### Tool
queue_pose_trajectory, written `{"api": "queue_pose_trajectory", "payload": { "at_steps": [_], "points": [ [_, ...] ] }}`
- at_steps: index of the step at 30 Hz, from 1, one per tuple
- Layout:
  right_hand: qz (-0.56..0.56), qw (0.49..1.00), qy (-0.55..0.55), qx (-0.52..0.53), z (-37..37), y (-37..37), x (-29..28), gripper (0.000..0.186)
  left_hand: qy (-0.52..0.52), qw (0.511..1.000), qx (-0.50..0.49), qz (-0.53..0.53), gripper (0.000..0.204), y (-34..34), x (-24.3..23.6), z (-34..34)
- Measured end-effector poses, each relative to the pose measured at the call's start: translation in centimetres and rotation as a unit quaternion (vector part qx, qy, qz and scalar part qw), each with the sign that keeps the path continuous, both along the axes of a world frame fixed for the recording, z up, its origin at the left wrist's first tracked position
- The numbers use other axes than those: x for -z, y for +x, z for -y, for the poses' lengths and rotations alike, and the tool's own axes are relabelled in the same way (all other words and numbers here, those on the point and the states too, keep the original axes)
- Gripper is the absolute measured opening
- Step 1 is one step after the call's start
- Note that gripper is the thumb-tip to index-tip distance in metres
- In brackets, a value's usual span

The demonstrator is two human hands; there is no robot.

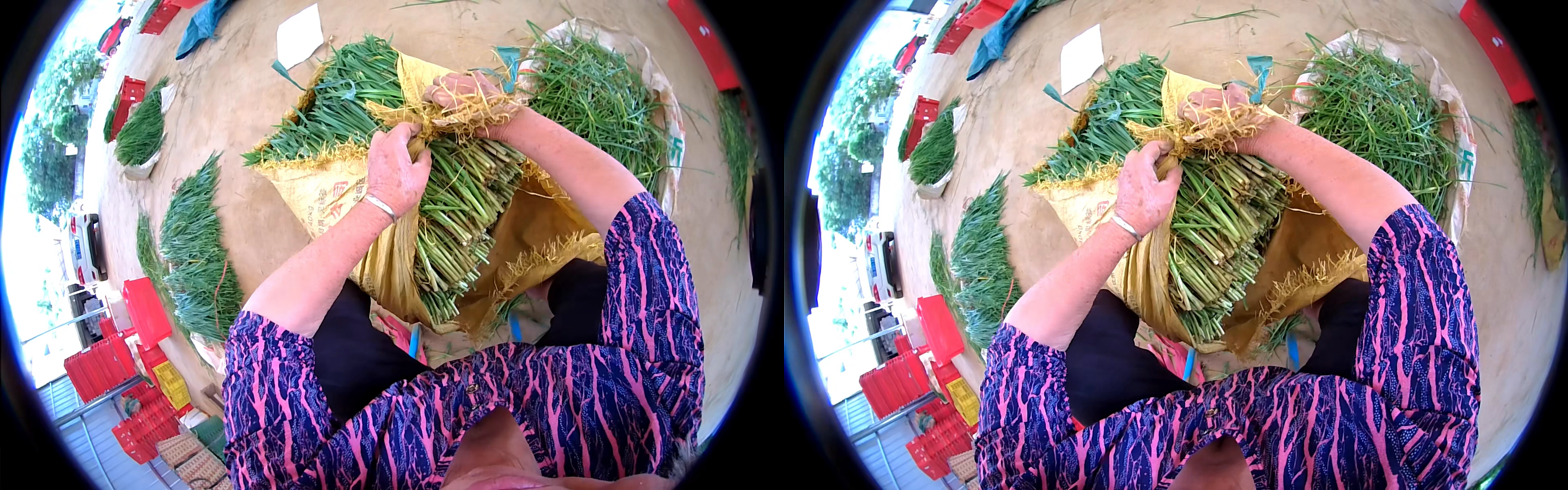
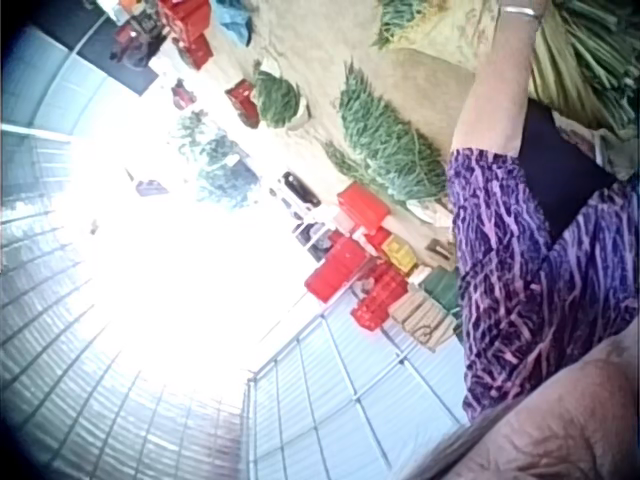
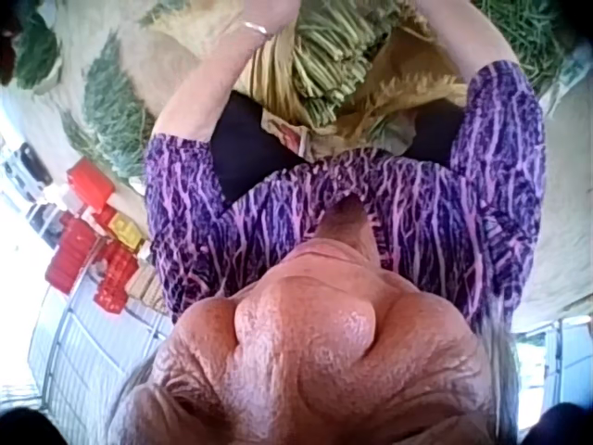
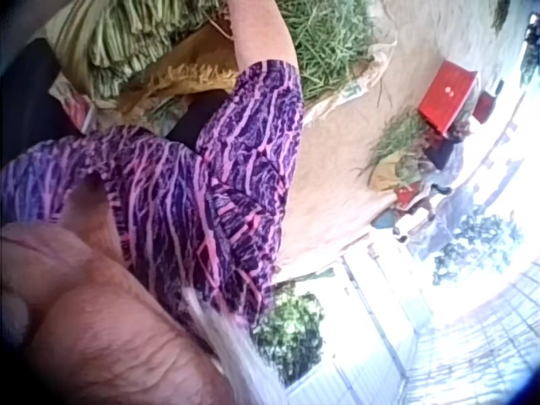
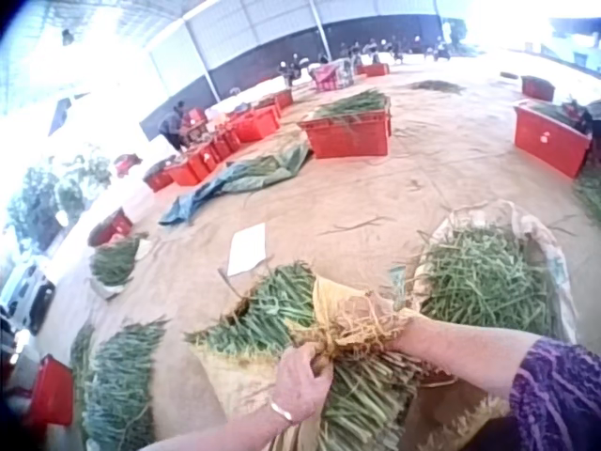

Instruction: The person ties a large yellow bag filled with green vegetables by hand using a green plastic strap, pulling the opening together and securing it with a knot.

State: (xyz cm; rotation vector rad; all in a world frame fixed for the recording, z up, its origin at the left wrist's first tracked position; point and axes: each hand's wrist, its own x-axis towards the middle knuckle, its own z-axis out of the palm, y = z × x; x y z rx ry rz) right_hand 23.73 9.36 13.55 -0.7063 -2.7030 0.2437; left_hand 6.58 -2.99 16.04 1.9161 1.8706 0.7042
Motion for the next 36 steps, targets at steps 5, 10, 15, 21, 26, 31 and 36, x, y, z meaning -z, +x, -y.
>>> {"api": "queue_pose_trajectory", "payload": {
  "at_steps": [5,10,15,21,26,31,36],
  "points": [
    [-0.092,0.996,0.017,-0.009,1.0,0.5,1.2,0.029,0.047,0.998,0.02,0.028,0.034,0.6,-0.2,1.5],
    [-0.094,0.995,-0.037,-0.009,2.7,1.4,-0.3,0.029,0.054,0.996,0.04,0.055,0.034,0.6,-0.8,2.9],
    [-0.078,0.995,-0.026,-0.053,2.5,2.8,-0.8,0.032,0.07,0.993,0.071,0.055,0.041,1.1,-1.3,3.4],
    [-0.028,0.996,0.073,-0.033,3.2,3.5,-1.6,0.036,0.118,0.986,0.103,0.06,0.041,0.8,-0.8,3.3],
    [0.006,0.993,0.102,-0.054,4.5,4.8,-3.3,0.026,0.076,0.986,0.107,0.102,0.036,1.1,-0.9,3.7],
    [0.004,0.997,0.071,-0.011,3.5,4.3,-3.4,0.018,-0.068,0.985,0.029,0.156,0.04,1.1,-1.0,1.4],
    [0.02,0.992,0.126,-0.025,3.6,3.3,-4.2,0.017,-0.199,0.947,0.02,0.252,0.041,-0.2,-0.5,0.0]
  ]
}}
